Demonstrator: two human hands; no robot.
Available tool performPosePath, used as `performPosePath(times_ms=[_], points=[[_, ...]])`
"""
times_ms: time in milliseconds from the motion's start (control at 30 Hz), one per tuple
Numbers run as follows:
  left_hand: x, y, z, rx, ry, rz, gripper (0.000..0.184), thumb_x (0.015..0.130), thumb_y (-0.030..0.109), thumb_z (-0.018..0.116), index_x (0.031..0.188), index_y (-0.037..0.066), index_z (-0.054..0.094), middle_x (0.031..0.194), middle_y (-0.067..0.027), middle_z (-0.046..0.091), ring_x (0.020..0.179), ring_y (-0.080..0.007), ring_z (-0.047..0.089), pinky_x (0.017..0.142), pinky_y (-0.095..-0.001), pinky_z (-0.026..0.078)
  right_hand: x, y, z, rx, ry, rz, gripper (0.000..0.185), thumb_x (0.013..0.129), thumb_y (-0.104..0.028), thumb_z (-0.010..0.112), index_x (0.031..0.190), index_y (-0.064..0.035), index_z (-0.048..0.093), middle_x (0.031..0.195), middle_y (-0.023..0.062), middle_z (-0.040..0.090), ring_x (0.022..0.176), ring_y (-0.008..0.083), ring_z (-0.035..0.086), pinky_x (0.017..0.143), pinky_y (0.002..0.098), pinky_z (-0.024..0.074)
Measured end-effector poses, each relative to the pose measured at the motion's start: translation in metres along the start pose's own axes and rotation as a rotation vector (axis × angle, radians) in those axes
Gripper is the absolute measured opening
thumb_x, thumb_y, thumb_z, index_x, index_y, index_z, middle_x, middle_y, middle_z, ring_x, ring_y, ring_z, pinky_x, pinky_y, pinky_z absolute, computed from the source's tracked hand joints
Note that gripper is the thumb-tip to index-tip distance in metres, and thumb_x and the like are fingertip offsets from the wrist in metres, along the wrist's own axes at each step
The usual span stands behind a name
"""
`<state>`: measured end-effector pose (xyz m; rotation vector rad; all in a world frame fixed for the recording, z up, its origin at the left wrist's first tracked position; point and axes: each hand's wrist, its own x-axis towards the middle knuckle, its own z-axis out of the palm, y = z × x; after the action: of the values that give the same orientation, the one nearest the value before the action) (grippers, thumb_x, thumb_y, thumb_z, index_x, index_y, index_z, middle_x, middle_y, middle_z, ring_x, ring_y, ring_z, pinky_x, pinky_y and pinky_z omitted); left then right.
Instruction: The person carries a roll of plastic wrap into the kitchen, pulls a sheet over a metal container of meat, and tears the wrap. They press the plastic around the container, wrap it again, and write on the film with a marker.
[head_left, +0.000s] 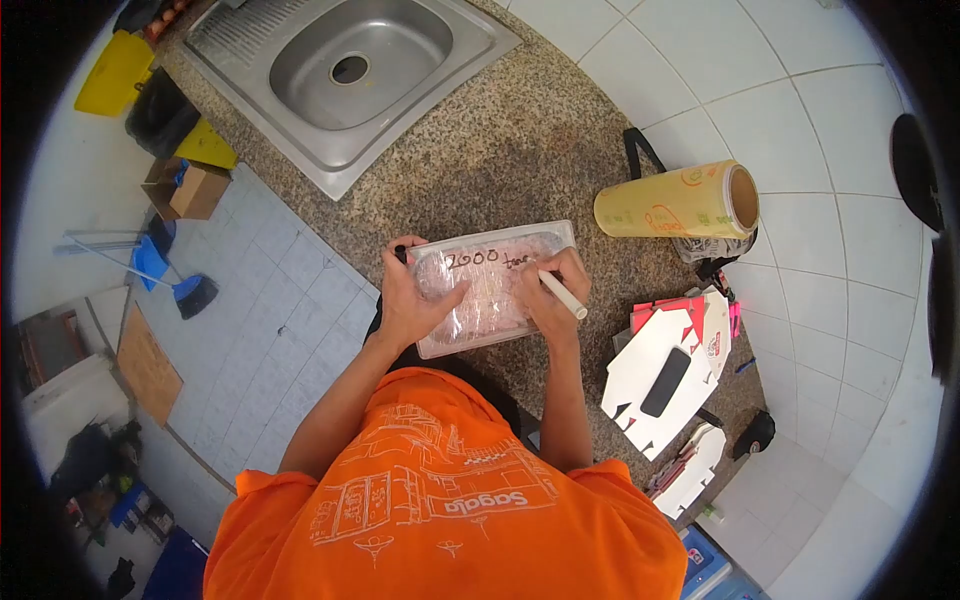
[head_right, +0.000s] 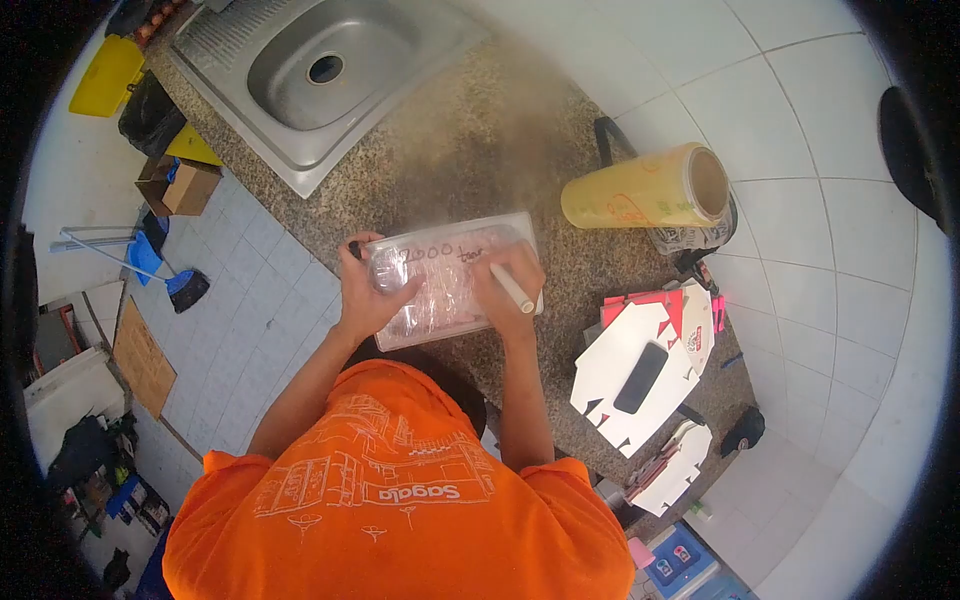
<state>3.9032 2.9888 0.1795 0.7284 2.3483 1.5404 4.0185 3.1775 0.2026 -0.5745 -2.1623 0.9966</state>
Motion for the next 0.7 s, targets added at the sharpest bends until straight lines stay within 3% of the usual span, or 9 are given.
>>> performPosePath(times_ms=[267, 333, 500, 567, 700], points=[[0.0, 0.005, -0.005, 0.122, -0.031, -0.036, 0.081, 0.07, 0.027, 0.088, 0.123, -0.002, 0.035, 0.115, -0.0178, 0.049, 0.105, -0.0318, 0.056, 0.094, -0.0413, 0.044, -0.012, 0.0, -0.006, 0.095, -0.002, 0.06, 0.02, 0.073, 0.008, 0.066, 0.072, -0.0025, 0.05, 0.07, 0.0059, 0.051, 0.059, 0.0146, 0.048, 0.055, 0.029, 0.039], [0.001, 0.007, -0.004, 0.067, -0.032, -0.043, 0.081, 0.069, 0.027, 0.088, 0.123, -0.002, 0.035, 0.115, -0.0178, 0.05, 0.105, -0.0314, 0.055, 0.094, -0.0413, 0.044, -0.005, -0.003, -0.01, 0.001, 0.022, 0.081, 0.018, 0.072, 0.007, 0.067, 0.072, -0.0037, 0.052, 0.071, 0.0103, 0.056, 0.061, 0.0224, 0.058, 0.057, 0.0342, 0.0471], [0.0, -0.002, 0.002, -0.042, 0.0, -0.05, 0.08, 0.07, 0.027, 0.088, 0.121, -0.003, 0.035, 0.115, -0.0181, 0.05, 0.104, -0.0304, 0.055, 0.094, -0.0415, 0.044, -0.003, 0.004, -0.008, -0.028, 0.017, 0.075, 0.017, 0.072, 0.006, 0.066, 0.072, -0.0037, 0.051, 0.071, 0.0109, 0.056, 0.06, 0.0235, 0.056, 0.057, 0.035, 0.0461], [0.001, -0.003, 0.0, -0.011, -0.025, -0.031, 0.08, 0.07, 0.021, 0.089, 0.121, -0.002, 0.032, 0.117, -0.0159, 0.045, 0.105, -0.0233, 0.05, 0.093, -0.037, 0.044, -0.001, 0.004, -0.007, 0.011, 0.003, 0.105, 0.017, 0.072, 0.006, 0.066, 0.072, -0.0037, 0.052, 0.071, 0.0109, 0.055, 0.06, 0.024, 0.055, 0.057, 0.0353, 0.0458], [0.001, 0.001, -0.002, 0.018, -0.048, -0.025, 0.079, 0.071, 0.02, 0.088, 0.12, -0.002, 0.031, 0.118, -0.0159, 0.044, 0.106, -0.0227, 0.05, 0.092, -0.0371, 0.045, -0.004, 0.008, -0.014, -0.037, -0.017, 0.104, 0.017, 0.071, 0.005, 0.068, 0.072, -0.0038, 0.053, 0.07, 0.0103, 0.055, 0.06, 0.0229, 0.055, 0.057, 0.0347, 0.0457]])
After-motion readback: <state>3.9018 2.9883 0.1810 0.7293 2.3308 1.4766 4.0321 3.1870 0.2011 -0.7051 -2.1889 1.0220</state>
